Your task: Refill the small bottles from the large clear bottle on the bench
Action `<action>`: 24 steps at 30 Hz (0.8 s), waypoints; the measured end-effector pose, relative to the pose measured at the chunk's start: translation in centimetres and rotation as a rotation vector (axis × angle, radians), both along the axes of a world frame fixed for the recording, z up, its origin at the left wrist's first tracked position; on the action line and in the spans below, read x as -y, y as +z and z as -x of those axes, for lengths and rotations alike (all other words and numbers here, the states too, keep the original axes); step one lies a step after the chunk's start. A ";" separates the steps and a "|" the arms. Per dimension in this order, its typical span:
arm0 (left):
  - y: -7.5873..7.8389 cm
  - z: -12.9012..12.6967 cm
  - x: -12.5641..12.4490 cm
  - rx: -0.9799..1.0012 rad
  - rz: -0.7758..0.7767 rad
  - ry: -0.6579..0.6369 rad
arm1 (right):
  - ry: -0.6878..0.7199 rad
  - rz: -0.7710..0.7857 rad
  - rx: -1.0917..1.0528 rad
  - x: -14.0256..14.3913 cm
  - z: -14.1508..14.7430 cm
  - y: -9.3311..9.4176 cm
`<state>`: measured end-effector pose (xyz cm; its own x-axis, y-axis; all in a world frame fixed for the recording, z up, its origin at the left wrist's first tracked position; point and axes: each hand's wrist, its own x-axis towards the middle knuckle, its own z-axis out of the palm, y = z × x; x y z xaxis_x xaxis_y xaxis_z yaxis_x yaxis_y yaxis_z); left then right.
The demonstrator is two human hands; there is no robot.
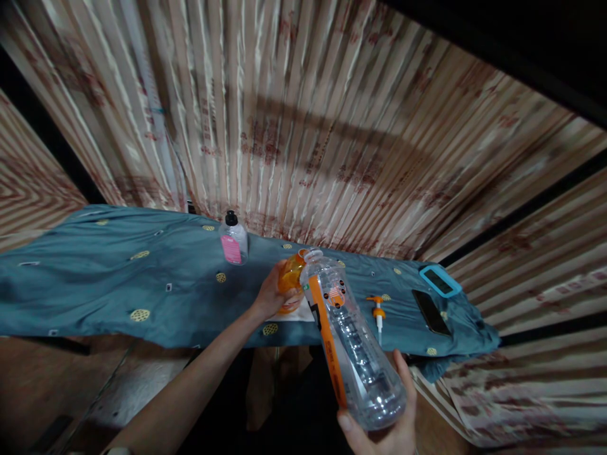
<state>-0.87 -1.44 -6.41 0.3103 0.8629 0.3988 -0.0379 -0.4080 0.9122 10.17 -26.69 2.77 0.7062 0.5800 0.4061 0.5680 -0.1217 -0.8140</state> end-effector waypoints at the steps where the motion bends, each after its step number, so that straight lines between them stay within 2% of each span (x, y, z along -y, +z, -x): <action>1: 0.1 0.1 0.0 0.001 0.006 -0.005 | 0.000 -0.002 0.001 0.0 0.0 0.0; 9: 0.1 0.1 0.0 0.011 0.007 -0.021 | 0.002 -0.009 0.010 -0.2 0.5 0.6; 18: -0.4 -0.1 -0.1 0.050 -0.018 -0.026 | 0.025 -0.012 0.048 0.3 -0.8 -0.8; 24: -0.2 -0.1 -0.2 0.007 -0.024 -0.016 | 0.012 -0.018 -0.020 -0.1 0.2 0.0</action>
